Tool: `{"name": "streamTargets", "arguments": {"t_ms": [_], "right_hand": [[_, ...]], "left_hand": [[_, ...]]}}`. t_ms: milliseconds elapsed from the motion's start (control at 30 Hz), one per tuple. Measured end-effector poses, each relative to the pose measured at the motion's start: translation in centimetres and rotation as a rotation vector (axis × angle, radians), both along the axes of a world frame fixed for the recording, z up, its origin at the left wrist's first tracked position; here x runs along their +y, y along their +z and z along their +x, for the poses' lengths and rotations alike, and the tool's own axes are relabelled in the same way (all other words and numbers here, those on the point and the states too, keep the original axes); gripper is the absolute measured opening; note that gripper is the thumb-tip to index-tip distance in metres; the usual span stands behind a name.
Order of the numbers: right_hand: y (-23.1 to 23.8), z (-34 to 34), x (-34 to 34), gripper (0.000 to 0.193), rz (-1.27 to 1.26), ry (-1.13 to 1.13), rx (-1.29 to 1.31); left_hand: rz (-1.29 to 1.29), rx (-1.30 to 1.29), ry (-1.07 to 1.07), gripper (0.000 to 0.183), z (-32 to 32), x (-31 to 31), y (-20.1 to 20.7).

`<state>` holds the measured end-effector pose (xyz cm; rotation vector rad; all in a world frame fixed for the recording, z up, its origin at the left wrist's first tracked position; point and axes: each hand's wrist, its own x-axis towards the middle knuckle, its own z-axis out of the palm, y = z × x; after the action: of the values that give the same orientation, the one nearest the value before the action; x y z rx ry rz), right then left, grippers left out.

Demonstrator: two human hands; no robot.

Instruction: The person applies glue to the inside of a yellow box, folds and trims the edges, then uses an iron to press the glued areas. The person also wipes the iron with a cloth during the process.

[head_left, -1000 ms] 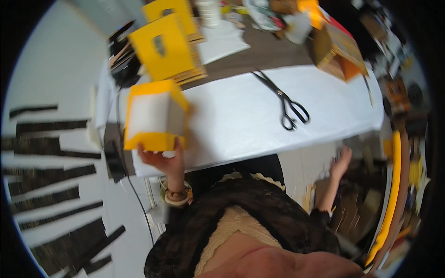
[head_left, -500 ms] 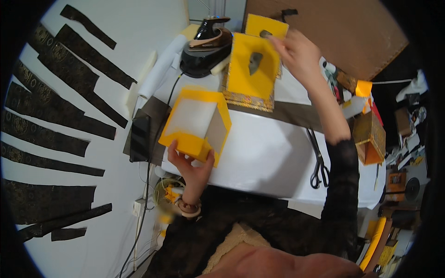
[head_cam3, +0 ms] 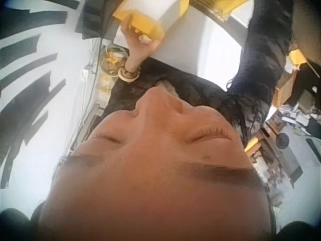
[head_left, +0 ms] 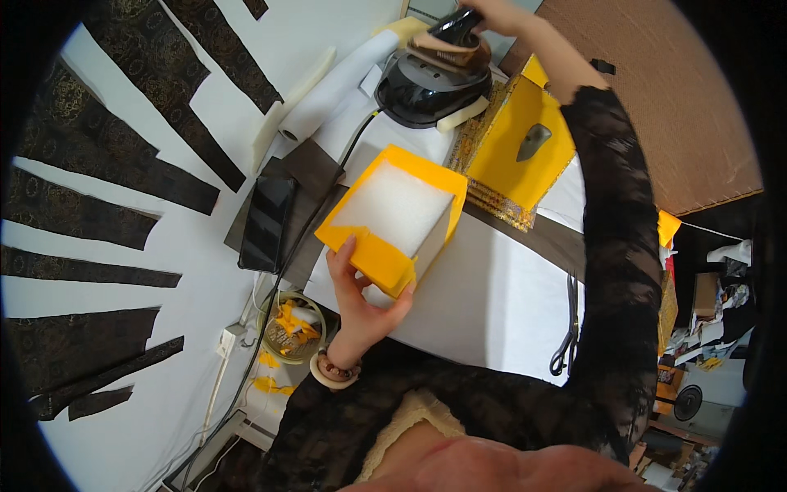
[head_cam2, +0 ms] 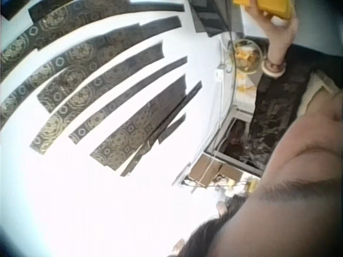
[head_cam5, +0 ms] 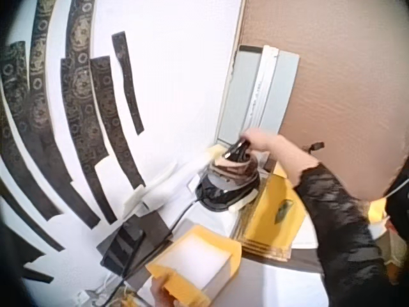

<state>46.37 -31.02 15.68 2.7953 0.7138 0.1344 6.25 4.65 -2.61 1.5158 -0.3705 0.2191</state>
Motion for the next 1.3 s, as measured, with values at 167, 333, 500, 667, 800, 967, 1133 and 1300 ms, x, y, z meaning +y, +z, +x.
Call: {"name": "streamTargets", "arguments": {"t_ms": [167,333,500,667,800,967,1133,1300], "right_hand": [[10.8,-17.1,6.3,0.034,0.335,-0.043,-0.229],[10.7,-29.9,2.2,0.031,0.922,0.047,-0.586],[2.8,-45.0,6.4,0.045,1.513,0.002,-0.615],[-4.8,-52.7,9.6,0.087,1.675,-0.093,-0.924],[-6.2,-55.2,9.5,0.093,1.616,-0.17,-1.07],[-6.7,-56.8,10.2,0.091,1.677,-0.15,-1.081],[-7.5,-57.5,9.4,0.09,1.738,-0.141,-1.096],[-7.5,-58.0,8.4,0.087,1.609,-0.154,-1.144]], "left_hand": [[0.001,-0.01,0.018,0.1,0.3,0.0,1.5],[0.05,-0.122,0.02,0.1,0.1,-1.3,3.7],[0.12,-0.389,0.086,0.097,-1.6,-1.8,6.1],[0.223,-0.5,0.095,0.092,-3.9,-2.9,7.4],[0.284,-0.488,0.069,0.092,-6.0,-3.6,7.9],[0.348,-0.596,0.111,0.092,-8.0,-4.3,9.1],[0.378,-0.582,0.114,0.088,-8.8,-4.8,9.2],[0.423,-0.505,0.092,0.089,-8.7,-4.5,10.2]]}}
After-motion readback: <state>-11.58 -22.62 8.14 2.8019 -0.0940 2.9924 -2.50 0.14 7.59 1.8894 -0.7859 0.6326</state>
